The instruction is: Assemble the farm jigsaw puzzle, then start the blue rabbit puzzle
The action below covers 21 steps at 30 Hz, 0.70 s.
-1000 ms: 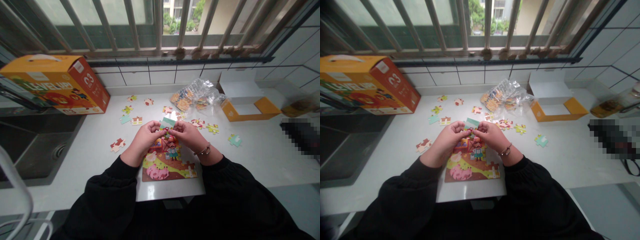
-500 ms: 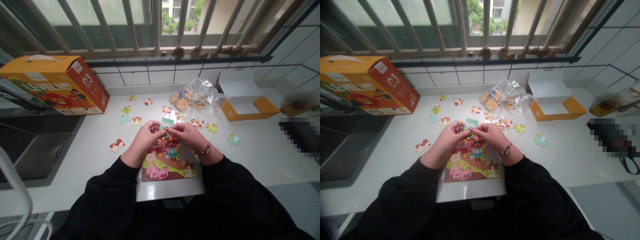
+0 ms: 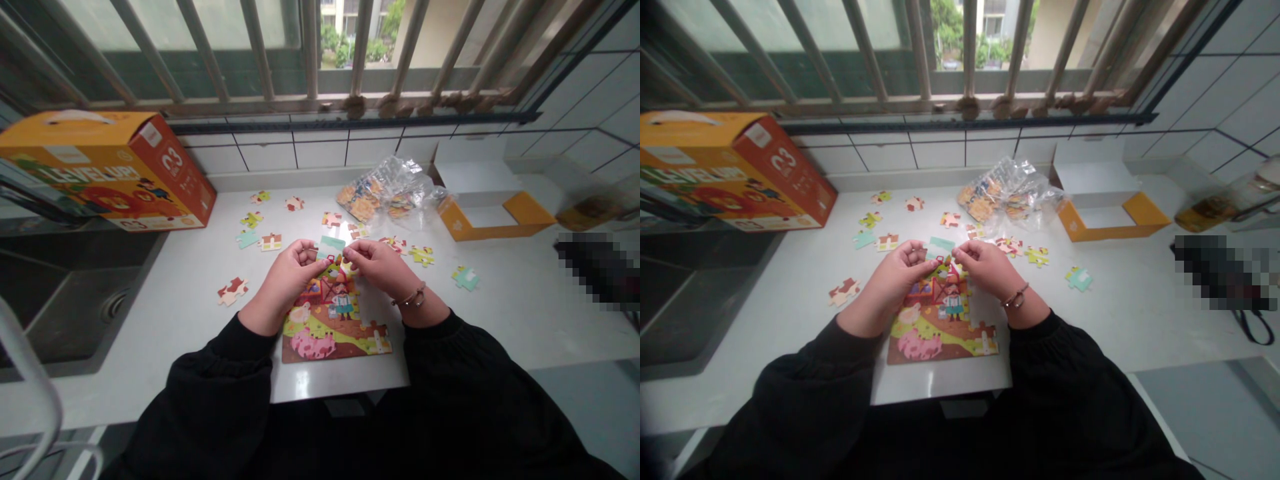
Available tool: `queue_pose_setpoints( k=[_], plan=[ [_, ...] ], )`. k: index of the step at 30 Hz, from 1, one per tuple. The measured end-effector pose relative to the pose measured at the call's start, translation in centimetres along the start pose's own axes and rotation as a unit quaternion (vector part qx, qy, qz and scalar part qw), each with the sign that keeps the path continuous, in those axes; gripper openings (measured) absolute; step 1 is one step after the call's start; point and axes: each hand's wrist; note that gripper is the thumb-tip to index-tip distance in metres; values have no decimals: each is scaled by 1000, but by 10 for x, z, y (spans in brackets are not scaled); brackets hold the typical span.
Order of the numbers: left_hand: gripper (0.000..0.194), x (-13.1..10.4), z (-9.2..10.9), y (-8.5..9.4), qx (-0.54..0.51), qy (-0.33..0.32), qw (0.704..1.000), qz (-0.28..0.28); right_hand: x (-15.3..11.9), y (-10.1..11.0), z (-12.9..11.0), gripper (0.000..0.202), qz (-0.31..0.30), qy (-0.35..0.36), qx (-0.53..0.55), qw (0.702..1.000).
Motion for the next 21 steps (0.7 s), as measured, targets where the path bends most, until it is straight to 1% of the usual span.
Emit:
queue_pose_setpoints(
  k=[2,3,4,5,7,9,11,14,16,17,18,19,20,21],
  plan=[
    [46,0,0,0,1,6,1000,6,4,5,9,22,78,46,-97,991],
    [46,1,0,0,2,9,1000,8,5,7,14,15,107,69,-146,981],
    [45,1,-1,1,4,11,1000,10,6,8,19,11,124,90,-190,970],
    [45,2,-1,1,6,13,1000,11,7,9,23,11,128,106,-228,959],
    [44,3,-2,2,13,17,1000,12,7,10,31,13,113,119,-278,946],
    [44,3,-2,3,19,16,1000,18,5,14,39,17,94,111,-303,942],
    [44,4,-3,4,22,11,999,23,1,23,49,24,96,90,-316,939],
    [45,4,-3,4,18,6,1000,18,-4,44,63,31,148,41,-334,930],
    [46,4,-2,4,13,2,1000,17,-6,55,66,29,194,26,-335,922],
    [46,3,-2,3,10,-1,1000,18,-6,58,65,26,215,31,-320,922],
    [46,3,-1,1,6,-4,1000,18,-6,58,62,21,228,41,-289,929],
    [46,2,-1,0,3,-8,1000,18,-6,56,57,17,232,48,-238,942],
    [45,1,0,-2,-2,-12,1000,16,-6,52,50,15,221,47,-168,960],
    [44,-1,0,-5,-7,-17,1000,12,-7,45,43,22,194,36,-86,977]
  ],
)
Point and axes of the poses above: each hand's wrist, its own x-axis towards the middle knuckle, its own y-axis out of the back of the hand, z = x × y, and after that the axes turned 6 degrees about z, right-handed
